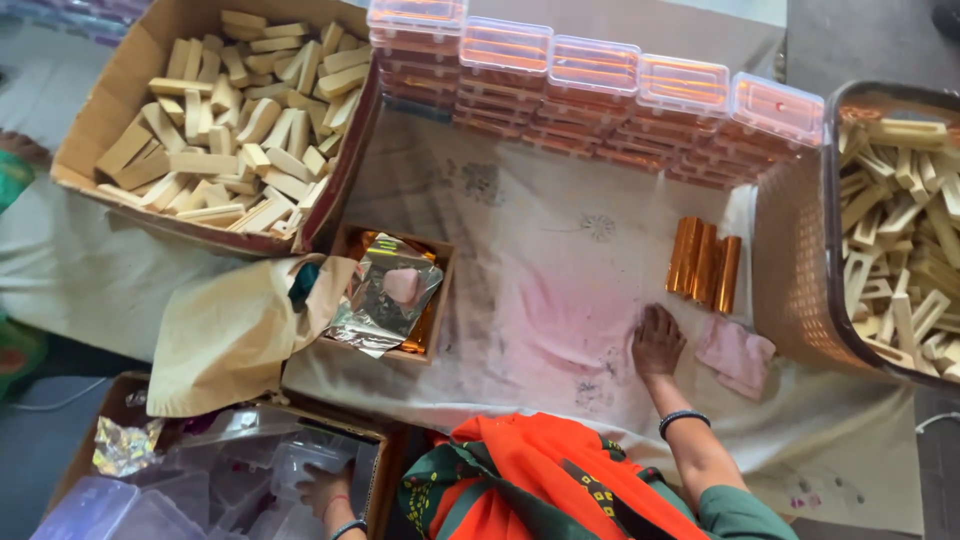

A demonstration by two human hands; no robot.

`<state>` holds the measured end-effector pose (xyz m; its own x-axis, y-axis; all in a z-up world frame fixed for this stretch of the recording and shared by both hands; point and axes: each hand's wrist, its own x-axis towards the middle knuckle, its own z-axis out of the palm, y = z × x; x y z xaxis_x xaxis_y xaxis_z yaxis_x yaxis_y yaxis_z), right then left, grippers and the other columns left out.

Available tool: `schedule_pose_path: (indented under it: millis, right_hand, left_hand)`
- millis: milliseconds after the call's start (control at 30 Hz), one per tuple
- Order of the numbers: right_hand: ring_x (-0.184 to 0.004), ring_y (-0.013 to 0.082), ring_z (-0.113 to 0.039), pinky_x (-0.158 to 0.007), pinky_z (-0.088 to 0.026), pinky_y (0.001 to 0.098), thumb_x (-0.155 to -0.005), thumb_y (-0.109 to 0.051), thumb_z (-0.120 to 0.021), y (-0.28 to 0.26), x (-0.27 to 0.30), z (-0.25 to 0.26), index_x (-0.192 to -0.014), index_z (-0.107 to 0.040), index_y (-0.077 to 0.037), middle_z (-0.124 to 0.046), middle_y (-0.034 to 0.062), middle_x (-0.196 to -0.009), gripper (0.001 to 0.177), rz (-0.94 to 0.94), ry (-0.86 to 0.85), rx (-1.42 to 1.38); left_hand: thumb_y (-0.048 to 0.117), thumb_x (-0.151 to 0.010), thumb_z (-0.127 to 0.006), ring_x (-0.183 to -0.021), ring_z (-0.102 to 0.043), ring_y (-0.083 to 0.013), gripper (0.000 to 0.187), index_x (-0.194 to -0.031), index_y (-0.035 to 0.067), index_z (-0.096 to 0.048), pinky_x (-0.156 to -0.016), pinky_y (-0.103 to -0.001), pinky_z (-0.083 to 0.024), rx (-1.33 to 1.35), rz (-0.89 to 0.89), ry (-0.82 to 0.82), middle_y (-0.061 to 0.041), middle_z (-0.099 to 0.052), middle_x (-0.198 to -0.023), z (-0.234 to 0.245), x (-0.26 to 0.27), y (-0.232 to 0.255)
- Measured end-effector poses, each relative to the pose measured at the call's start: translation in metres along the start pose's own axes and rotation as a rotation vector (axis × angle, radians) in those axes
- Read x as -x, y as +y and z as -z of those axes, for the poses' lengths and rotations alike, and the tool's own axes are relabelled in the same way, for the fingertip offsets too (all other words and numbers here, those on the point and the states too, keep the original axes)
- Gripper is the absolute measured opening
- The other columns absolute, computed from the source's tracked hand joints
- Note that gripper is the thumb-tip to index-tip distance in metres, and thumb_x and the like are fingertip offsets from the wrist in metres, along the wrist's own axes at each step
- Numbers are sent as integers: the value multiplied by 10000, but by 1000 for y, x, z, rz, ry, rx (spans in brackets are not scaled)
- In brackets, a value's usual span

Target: The person packages items by wrapping blocks in foil and placing a plastic container into a clear bag. The person folds foil around blocks and wipes the inside of the container with a pink cloth.

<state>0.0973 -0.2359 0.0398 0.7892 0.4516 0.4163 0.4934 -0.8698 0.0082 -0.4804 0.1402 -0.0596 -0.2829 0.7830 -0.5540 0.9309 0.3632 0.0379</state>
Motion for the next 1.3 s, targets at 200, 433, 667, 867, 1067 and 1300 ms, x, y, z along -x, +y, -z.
schedule_pose_path:
  millis: [200, 433, 667, 867, 1067, 1300]
  right_hand:
    - [-1386, 225, -499, -1054, -400, 497, -956, -280, -602, -2, 5, -1, -1422, -605, -176, -546, 0, -1499, 478, -68, 10, 8]
    - [-1389, 229, -488, -1046, -397, 502, -950, -282, -599, -3, 6, -2, -1424, -597, -181, -521, 2, -1509, 485, -63, -1, 19]
    - [-1381, 230, -498, -1055, -398, 500, -955, -275, -607, -4, 11, -2, -1419, -609, -180, -532, -3, -1508, 473, -70, 23, 12]
    - [-1377, 230, -515, -1048, -407, 485, -960, -245, -621, -9, 13, -4, -1404, -627, -162, -560, -3, -1500, 451, -81, 66, 1]
    - [-1356, 231, -522, -1029, -415, 494, -918, -246, -634, -9, 9, -10, -1369, -635, -160, -568, 0, -1474, 459, -102, 57, 12]
    - [-1347, 341, -498, -1067, -461, 521, -888, -261, -614, 8, 21, -13, -1364, -601, -72, -541, 131, -1469, 512, -52, -12, -171]
  left_hand:
    - [634, -702, -823, -1508, -299, -441, 1215, -1669, 332, -152, -997, -663, -484, -271, -227, 131, -134, -123, -1724, 15, 14, 17]
    - [534, -793, -806, -1491, -331, -443, 812, -1492, 438, -404, -894, -560, -566, -662, -467, 151, -74, -94, -1772, 16, 9, 22]
    - [386, -772, -771, -1222, -596, -419, 715, -1434, 196, -581, -845, -481, -618, -336, -476, 395, -251, -325, -1677, 26, 0, -15]
    - [442, -761, -765, -975, -748, -459, 687, -1367, 127, -695, -850, -521, -603, 3, -320, 357, -284, -762, -1015, 97, -35, -56]
    - [547, -843, -750, -893, -821, -340, 636, -1370, 190, -737, -882, -405, -603, 224, -383, 74, -221, -787, -863, 224, 54, 7]
    - [71, -868, -770, -1168, -650, -195, 631, -1452, 25, -534, -994, -321, -531, 724, -1402, -82, -118, -665, -1347, 234, 258, 235]
